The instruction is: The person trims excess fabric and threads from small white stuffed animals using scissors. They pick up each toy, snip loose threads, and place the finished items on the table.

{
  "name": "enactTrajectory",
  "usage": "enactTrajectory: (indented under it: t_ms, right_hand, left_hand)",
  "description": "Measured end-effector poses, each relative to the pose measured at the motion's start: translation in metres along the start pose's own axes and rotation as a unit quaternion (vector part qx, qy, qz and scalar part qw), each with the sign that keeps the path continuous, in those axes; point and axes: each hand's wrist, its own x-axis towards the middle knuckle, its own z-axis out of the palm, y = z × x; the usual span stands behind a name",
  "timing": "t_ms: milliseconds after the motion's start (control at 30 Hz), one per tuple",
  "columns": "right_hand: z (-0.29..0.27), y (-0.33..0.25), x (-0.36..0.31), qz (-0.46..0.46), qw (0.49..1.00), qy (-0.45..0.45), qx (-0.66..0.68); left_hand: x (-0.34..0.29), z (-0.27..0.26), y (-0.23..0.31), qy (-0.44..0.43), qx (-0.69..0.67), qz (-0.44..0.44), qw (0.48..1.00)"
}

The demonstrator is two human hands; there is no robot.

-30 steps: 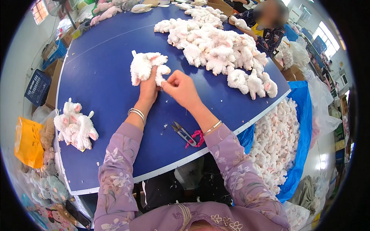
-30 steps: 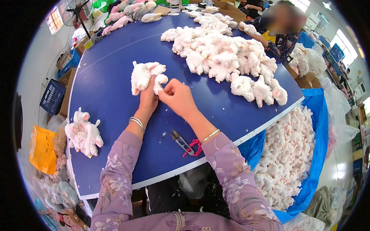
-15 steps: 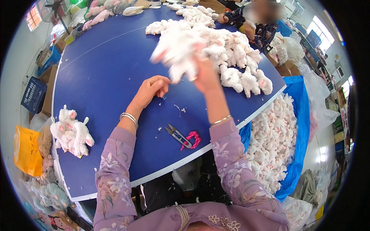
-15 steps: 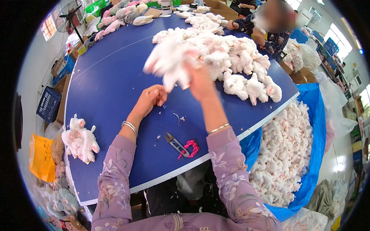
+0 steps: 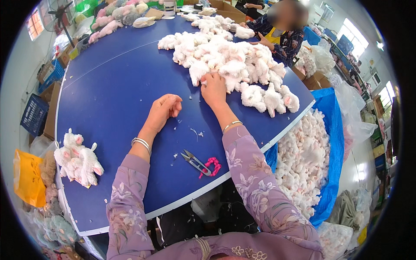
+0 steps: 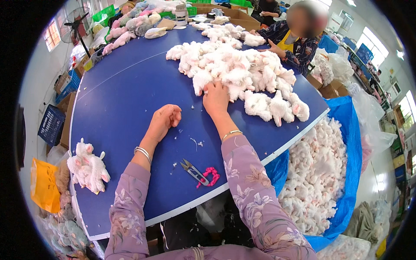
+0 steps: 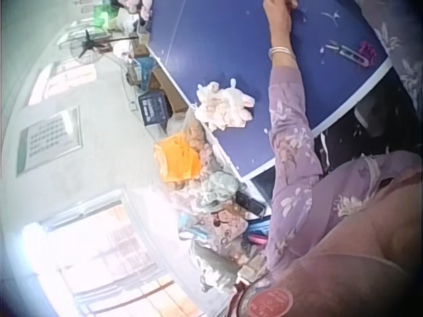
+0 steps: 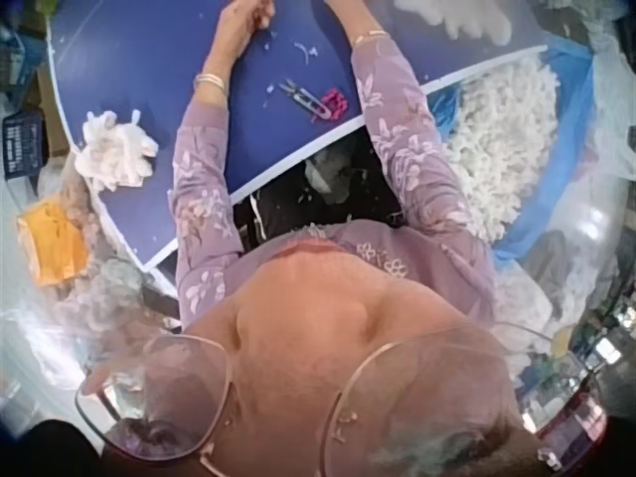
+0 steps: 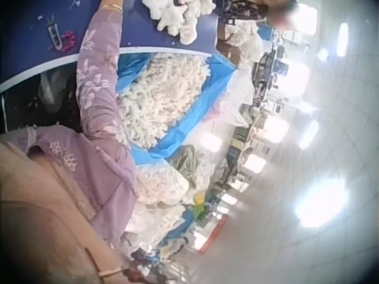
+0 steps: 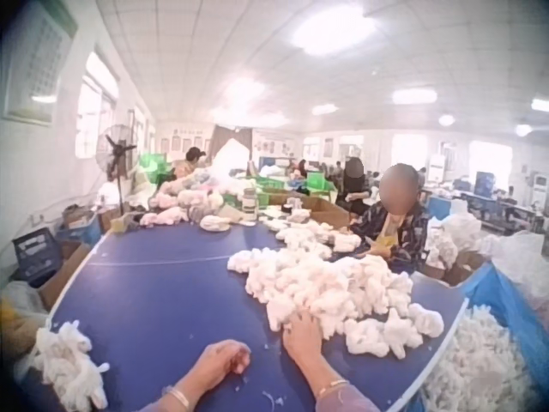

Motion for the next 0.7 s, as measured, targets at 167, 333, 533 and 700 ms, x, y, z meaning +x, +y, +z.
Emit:
enactTrajectory:
  t_ms: [167, 333, 533, 700]
  right_hand:
    - [-0.001, -0.007, -0.006, -0.073, 0.993, 0.009, 0.088]
    - [-0.016, -0.059, -0.042, -0.107, 0.964, -0.056, 0.238]
    - [-0.036, -0.082, -0.053, -0.119, 0.946, -0.040, 0.298]
    - [-0.045, -0.087, -0.053, -0.136, 0.897, -0.006, 0.422]
  left_hand:
    - [0.005, -0.002, -0.004, 0.015, -0.017, 0.010, 1.000]
    - [0.006, 0.006, -0.003, 0.089, -0.054, 0.010, 0.995]
    - [0.009, 0.004, -0.004, 0.097, -0.077, 0.007, 0.992]
    - [0.009, -0.003, -0.010, 0.102, -0.136, 0.052, 0.984]
